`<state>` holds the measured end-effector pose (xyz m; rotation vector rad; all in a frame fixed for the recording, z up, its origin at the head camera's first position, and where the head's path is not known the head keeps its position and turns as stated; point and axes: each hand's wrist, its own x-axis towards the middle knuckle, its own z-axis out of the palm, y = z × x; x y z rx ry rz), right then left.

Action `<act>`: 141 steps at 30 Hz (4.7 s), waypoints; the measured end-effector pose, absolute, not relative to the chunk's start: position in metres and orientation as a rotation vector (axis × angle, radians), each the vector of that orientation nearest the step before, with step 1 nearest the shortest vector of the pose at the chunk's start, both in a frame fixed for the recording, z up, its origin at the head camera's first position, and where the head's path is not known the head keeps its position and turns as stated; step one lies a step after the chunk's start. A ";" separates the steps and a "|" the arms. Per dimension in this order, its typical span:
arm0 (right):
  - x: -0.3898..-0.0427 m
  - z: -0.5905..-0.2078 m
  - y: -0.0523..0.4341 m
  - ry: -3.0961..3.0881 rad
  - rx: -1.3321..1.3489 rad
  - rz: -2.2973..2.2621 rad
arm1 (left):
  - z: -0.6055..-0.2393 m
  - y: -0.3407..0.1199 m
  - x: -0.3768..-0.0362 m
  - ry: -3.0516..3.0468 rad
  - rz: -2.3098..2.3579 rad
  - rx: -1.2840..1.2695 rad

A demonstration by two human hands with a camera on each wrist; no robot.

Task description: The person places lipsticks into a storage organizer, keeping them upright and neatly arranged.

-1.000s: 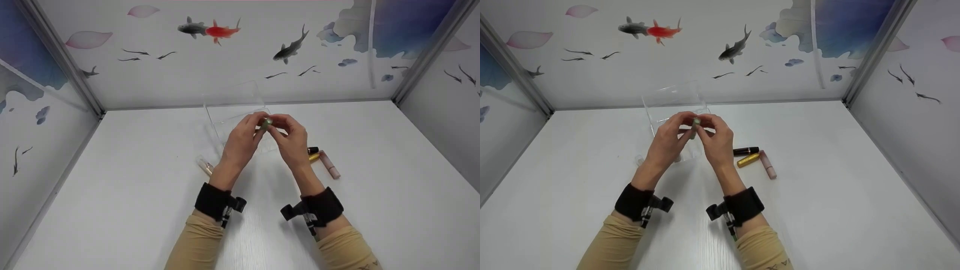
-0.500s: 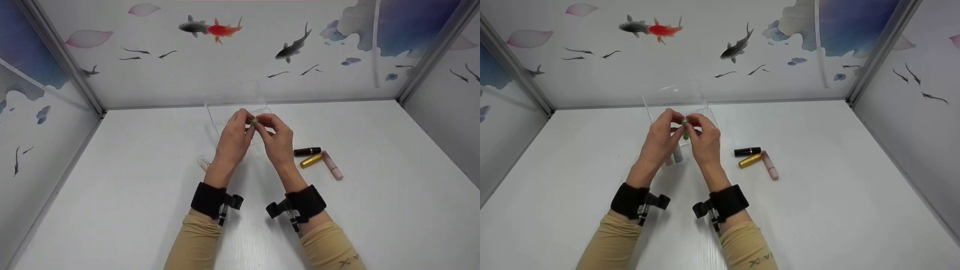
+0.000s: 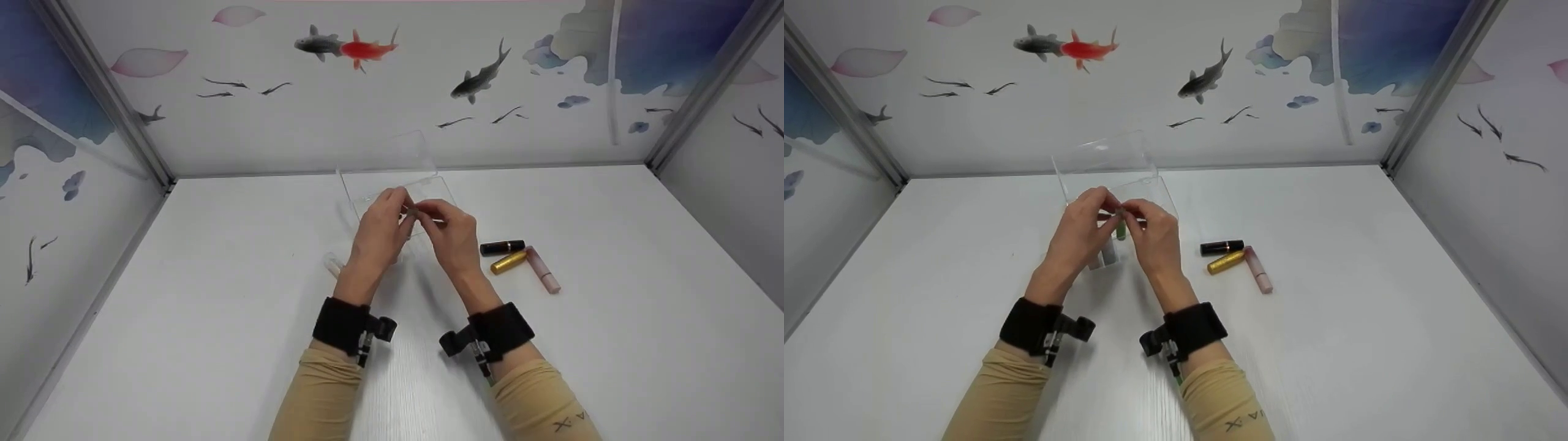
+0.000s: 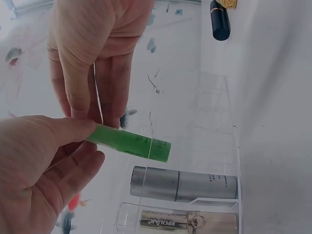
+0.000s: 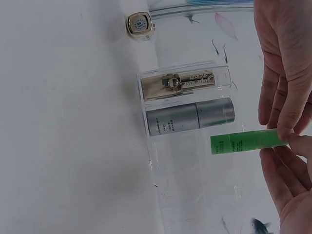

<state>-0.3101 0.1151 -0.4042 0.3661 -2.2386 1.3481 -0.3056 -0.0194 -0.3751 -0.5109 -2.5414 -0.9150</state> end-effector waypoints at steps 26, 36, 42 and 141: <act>-0.313 -0.422 0.116 -2.420 0.429 1.132 | -0.384 -0.022 -0.307 -2.663 -0.568 -0.419; -0.313 -0.425 0.116 -2.427 0.495 1.080 | -0.386 -0.024 -0.305 -2.659 -0.562 -0.431; -0.312 -0.424 0.117 -2.439 0.513 1.067 | -0.385 -0.024 -0.305 -2.684 -0.579 -0.411; -0.298 -0.410 0.250 -3.246 0.618 0.592 | -0.420 0.065 -0.270 -2.940 -0.377 -1.081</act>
